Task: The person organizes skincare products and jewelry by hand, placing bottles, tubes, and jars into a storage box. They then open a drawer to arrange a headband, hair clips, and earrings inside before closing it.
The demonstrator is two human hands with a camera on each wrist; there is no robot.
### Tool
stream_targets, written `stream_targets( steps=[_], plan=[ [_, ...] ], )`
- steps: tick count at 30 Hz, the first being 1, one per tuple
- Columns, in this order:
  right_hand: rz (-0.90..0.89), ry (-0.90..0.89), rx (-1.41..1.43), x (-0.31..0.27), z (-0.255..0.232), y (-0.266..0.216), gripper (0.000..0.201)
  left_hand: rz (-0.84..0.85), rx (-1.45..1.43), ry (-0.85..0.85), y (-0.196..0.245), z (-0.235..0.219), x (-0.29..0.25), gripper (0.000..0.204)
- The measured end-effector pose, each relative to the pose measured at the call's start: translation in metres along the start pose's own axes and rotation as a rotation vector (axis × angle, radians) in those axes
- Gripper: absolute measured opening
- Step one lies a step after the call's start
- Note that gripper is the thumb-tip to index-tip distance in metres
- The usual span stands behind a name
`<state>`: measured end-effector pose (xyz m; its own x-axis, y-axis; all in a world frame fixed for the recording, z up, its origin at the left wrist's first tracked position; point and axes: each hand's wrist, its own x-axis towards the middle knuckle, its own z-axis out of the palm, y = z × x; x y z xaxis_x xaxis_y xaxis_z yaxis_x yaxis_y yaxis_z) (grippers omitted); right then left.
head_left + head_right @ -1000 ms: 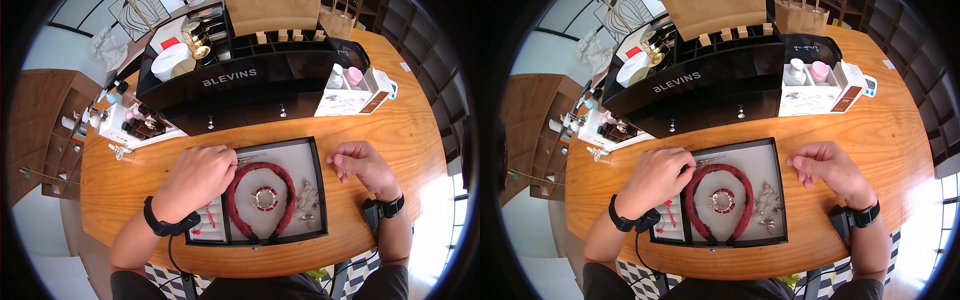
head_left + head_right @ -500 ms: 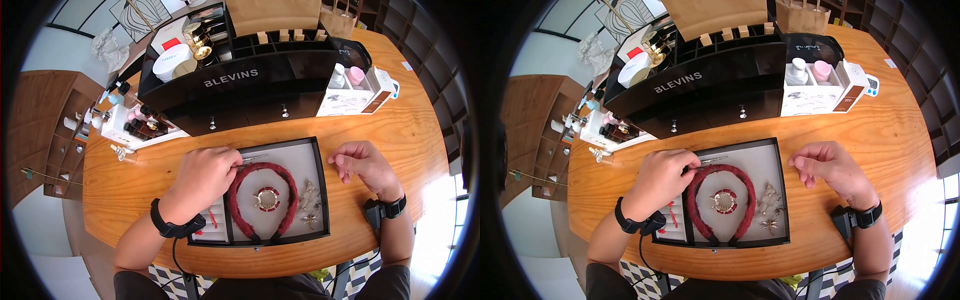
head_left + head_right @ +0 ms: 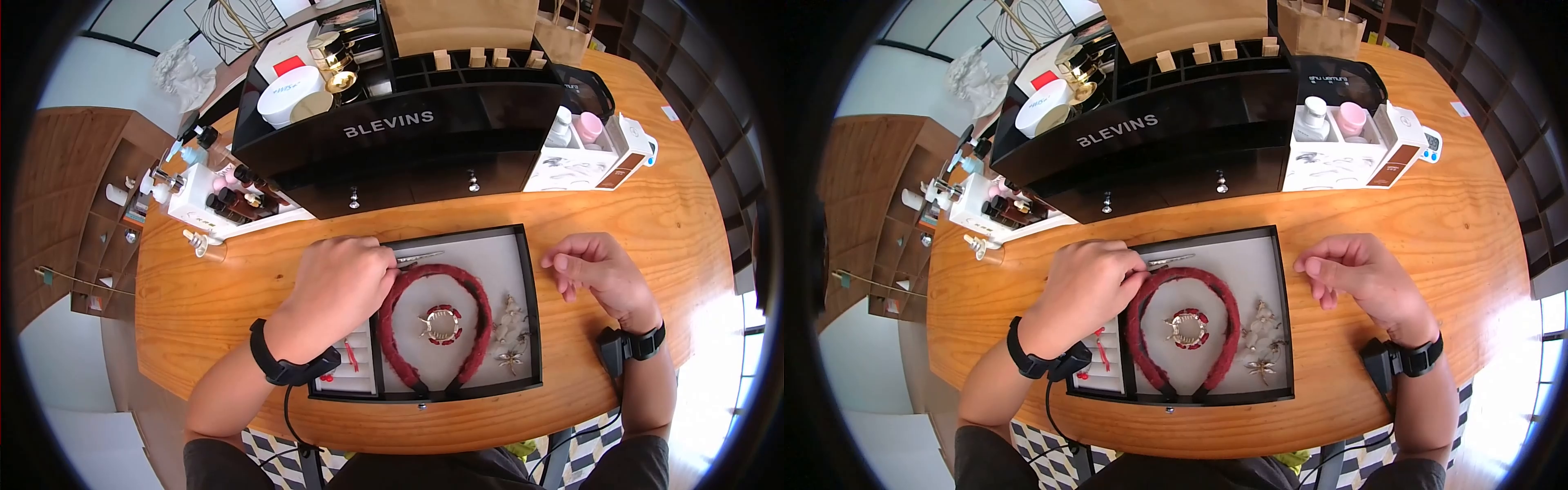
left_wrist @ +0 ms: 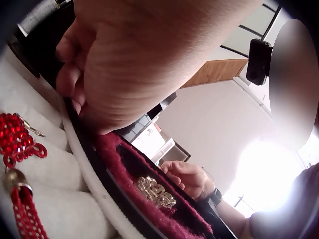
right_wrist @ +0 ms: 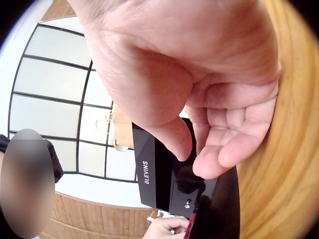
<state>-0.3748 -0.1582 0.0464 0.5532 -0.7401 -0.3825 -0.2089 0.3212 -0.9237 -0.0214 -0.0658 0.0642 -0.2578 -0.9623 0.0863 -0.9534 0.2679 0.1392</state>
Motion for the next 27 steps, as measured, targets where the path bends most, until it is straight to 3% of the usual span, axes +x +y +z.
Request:
stream_targets(
  steps=[9,15,20,27],
  plan=[
    [0.012,0.002,-0.004,-0.001,0.000,0.000,0.027,-0.023,0.045,0.021,0.001,0.003,0.003,0.011],
    [0.012,0.007,-0.012,-0.002,0.001,-0.002,0.027,-0.011,-0.117,0.096,-0.001,-0.007,-0.006,0.011],
    [0.011,-0.010,-0.010,0.000,-0.001,0.001,0.027,-0.315,-0.519,0.132,-0.015,-0.033,-0.037,0.006],
    [-0.011,-0.002,-0.030,0.001,-0.001,0.005,0.027,-0.537,-0.821,0.257,-0.093,-0.020,-0.097,0.011]
  ],
)
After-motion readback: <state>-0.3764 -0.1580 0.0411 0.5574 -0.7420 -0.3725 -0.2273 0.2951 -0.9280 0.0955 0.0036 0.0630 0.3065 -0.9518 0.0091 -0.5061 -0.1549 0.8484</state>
